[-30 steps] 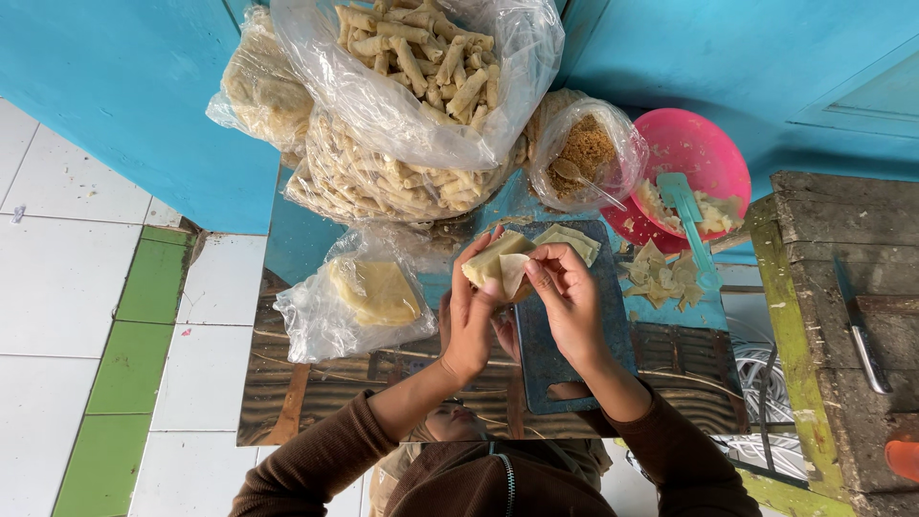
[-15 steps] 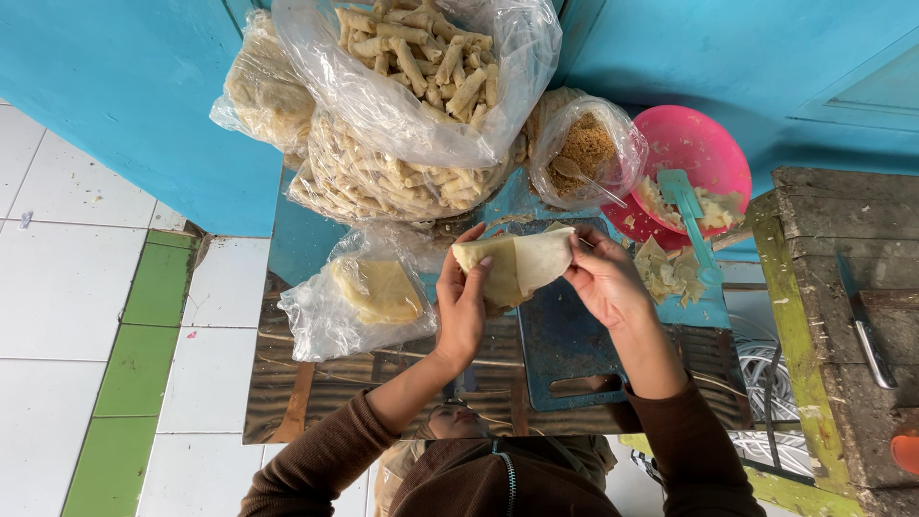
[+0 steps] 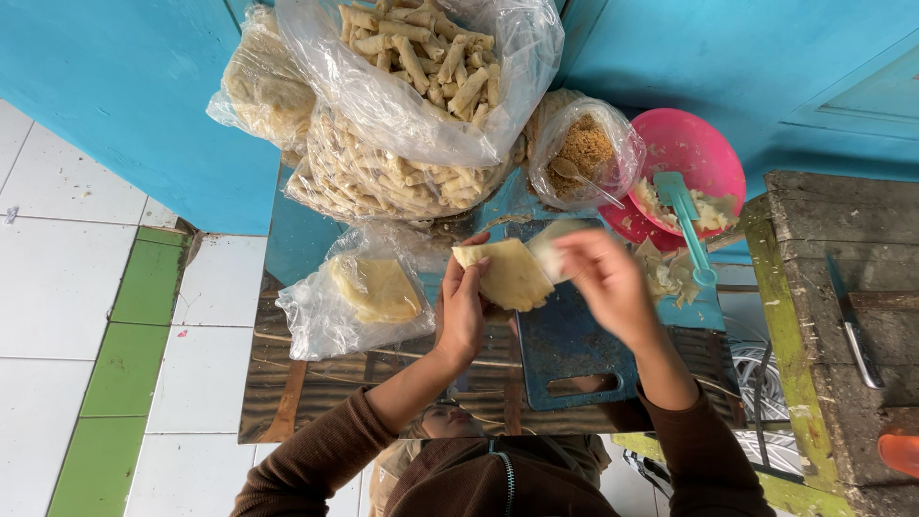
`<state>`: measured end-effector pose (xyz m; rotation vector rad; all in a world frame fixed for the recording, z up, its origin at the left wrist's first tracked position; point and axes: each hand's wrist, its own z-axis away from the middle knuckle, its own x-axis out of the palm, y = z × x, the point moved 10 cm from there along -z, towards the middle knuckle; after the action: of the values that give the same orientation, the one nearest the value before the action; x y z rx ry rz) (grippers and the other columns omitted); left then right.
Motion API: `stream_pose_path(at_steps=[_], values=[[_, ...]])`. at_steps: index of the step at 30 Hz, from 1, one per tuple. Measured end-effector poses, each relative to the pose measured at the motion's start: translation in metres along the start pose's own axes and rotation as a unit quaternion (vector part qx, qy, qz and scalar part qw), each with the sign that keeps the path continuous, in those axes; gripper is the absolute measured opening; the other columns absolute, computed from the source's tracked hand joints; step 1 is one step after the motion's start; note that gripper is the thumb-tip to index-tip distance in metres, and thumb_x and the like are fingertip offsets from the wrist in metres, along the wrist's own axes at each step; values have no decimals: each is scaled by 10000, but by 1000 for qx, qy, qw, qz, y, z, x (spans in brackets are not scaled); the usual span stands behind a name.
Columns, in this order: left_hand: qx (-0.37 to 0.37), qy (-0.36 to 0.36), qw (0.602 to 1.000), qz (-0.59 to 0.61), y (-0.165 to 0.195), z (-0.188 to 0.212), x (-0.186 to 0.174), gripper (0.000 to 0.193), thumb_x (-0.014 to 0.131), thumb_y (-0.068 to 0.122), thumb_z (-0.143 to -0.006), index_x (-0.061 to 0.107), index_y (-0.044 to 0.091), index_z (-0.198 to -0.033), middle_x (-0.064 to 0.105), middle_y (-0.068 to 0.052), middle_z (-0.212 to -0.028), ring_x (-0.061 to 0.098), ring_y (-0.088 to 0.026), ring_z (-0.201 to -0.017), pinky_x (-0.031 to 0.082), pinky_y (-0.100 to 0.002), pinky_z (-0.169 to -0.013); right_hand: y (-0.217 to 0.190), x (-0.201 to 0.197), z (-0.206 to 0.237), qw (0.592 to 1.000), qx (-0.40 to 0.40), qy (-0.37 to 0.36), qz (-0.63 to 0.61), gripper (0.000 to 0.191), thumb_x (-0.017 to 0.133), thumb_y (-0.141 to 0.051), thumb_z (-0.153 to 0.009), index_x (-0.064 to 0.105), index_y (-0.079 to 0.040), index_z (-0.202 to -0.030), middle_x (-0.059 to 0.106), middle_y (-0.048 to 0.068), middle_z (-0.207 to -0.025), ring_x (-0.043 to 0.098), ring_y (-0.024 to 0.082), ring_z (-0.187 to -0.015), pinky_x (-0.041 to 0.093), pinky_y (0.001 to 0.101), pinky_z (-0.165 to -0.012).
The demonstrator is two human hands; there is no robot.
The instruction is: The person folds pieces of dough over a filling by hand on a cutting board, pressing the edges closed and stacking the folded pieces. They then use a plastic spatula to gather and arrange the folded dough pieces on the board.
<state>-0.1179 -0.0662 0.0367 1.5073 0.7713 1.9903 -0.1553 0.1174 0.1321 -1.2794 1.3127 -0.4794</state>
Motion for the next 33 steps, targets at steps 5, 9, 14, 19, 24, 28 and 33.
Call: stream_pose_path(at_steps=[5,9,14,19,24,28,33], values=[[-39,-29,998,41,-10,5,2,395,509,145,-1019,586,94,-1403,638,-56,-1110,600,-124,-929,495,-263,-752,-17,22,-20,998,-58,-21,24,384,635,-66,-986,545,-8,-1355,627,51,-1295,651,114,-1119,577,261,-915],[-15,-63,998,7,0,11,12,370,507,135,-1015,569,94,-1378,660,-62,-1156,634,-126,-997,541,-272,-854,53,38,-11,956,194,-121,-183,286,656,-92,-994,691,-55,-1274,700,19,-1118,609,79,-988,527,232,-852],[15,-47,996,-80,9,16,14,383,520,145,-1023,562,93,-1400,675,-73,-1203,634,-132,-1051,547,-272,-912,71,17,-10,964,152,-82,-200,188,752,-59,-942,696,0,-1111,691,16,-968,629,70,-836,524,230,-712],[9,29,998,-60,11,14,-2,402,520,208,-999,514,164,-1398,608,-67,-1317,649,-162,-1109,627,-375,-850,38,-52,-10,996,71,59,-4,151,732,-90,-985,689,-21,-1112,679,-22,-919,571,24,-761,455,184,-642],[43,65,994,-71,15,15,-10,417,530,229,-1020,504,182,-1434,562,-80,-1375,615,-192,-1149,622,-373,-816,24,-56,-7,992,43,85,82,122,731,-88,-998,704,-12,-1089,702,-1,-897,591,15,-765,468,189,-638],[84,53,994,-48,20,16,-9,426,521,228,-1027,482,170,-1448,550,-74,-1382,583,-183,-1188,622,-361,-849,56,-35,-11,989,117,36,-84,115,712,-97,-976,692,-24,-1063,691,-10,-875,596,11,-714,472,197,-586],[104,39,992,-56,26,17,-5,427,525,221,-1032,474,145,-1449,550,-76,-1406,582,-184,-1206,610,-361,-888,86,-26,-13,981,152,74,94,140,728,-110,-957,708,-3,-1045,725,35,-831,587,67,-616,432,251,-506]])
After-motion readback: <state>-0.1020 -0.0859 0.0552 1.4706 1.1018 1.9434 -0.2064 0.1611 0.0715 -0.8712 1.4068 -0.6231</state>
